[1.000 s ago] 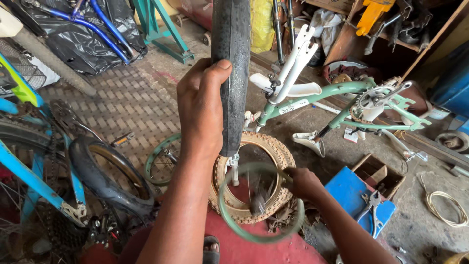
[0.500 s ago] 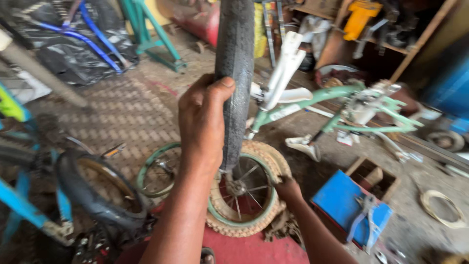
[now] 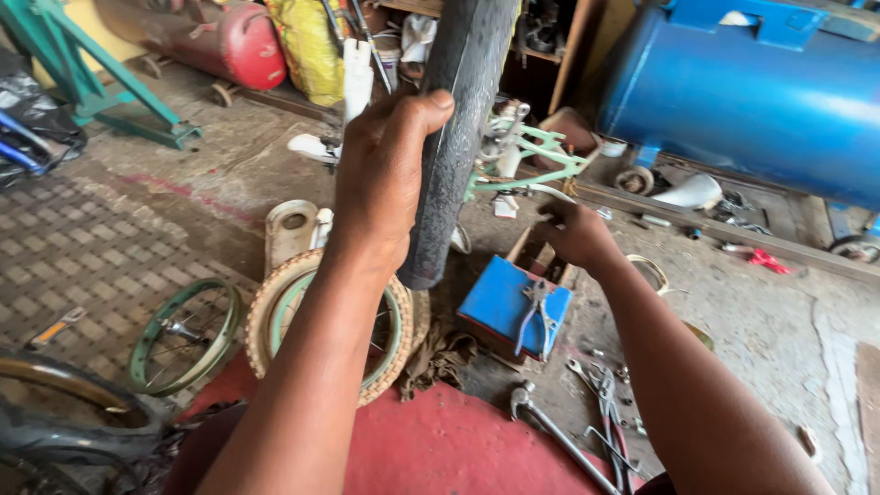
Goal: The person cleans a bicycle inner tube with a cloth and then uses a piece of sandpaper to roughen the surface around a puncture.
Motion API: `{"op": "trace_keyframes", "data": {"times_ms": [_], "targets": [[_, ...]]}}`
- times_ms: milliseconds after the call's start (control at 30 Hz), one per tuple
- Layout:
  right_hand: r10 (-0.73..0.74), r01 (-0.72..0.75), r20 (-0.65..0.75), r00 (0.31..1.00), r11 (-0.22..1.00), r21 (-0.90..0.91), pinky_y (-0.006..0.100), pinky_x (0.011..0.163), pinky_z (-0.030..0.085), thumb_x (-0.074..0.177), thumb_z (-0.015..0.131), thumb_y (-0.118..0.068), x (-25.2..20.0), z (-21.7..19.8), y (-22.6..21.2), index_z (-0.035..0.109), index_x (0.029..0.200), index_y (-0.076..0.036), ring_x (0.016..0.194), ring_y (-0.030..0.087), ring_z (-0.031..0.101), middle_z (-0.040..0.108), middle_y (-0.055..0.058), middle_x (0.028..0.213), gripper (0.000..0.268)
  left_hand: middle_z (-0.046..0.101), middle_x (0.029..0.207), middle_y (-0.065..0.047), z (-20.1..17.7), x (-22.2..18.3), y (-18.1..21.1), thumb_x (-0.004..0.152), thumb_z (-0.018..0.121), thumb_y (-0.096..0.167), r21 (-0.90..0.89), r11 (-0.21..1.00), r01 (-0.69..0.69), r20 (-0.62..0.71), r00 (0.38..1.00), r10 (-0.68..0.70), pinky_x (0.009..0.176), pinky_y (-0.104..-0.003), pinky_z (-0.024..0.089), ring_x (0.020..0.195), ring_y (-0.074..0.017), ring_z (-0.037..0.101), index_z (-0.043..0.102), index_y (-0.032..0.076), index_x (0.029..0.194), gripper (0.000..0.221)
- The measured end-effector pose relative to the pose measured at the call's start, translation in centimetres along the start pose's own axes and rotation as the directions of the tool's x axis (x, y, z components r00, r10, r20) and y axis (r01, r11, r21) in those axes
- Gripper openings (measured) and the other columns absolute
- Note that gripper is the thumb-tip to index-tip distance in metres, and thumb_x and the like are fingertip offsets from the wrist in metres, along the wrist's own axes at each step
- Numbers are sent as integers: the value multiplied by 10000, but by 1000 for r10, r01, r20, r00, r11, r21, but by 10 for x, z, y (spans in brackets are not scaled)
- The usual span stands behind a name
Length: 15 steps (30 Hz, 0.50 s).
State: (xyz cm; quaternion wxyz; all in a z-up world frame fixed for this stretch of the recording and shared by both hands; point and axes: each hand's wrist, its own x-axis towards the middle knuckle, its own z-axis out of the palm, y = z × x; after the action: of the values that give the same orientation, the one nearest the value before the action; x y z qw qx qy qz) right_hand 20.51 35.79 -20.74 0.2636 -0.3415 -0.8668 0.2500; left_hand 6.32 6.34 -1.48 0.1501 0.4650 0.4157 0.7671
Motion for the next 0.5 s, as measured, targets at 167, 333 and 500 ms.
{"op": "trace_keyframes", "data": {"times_ms": [167, 333, 500], "targets": [[394, -397, 49, 918, 913, 90, 432, 836, 607, 858, 724, -350, -28, 9, 91, 738, 1237, -104, 934, 310, 793, 803, 173, 1030, 452, 715, 840, -23, 14, -2, -52, 913, 618, 280, -154, 951, 270, 20, 963, -270, 702, -296, 548, 740, -109, 663, 718, 3, 945, 296], [520, -520, 54, 853, 854, -19, 407, 904, 585, 866, 727, -390, -42, 52, 149, 735, 1244, -173, 999, 285, 759, 788, 121, 1100, 435, 711, 769, -94, 14, 3, -108, 889, 567, 272, -185, 844, 503, 113, 864, -491, 569, -356, 559, 603, -180, 667, 704, 19, 933, 291], [460, -448, 42, 887, 878, -169, 394, 942, 569, 866, 744, -396, -26, 79, 193, 747, 1222, -172, 1039, 279, 740, 774, 119, 1129, 420, 685, 776, -62, 12, 25, -155, 911, 592, 252, -129, 843, 522, 131, 852, -507, 587, -366, 549, 639, -150, 643, 684, 8, 903, 261]]}}
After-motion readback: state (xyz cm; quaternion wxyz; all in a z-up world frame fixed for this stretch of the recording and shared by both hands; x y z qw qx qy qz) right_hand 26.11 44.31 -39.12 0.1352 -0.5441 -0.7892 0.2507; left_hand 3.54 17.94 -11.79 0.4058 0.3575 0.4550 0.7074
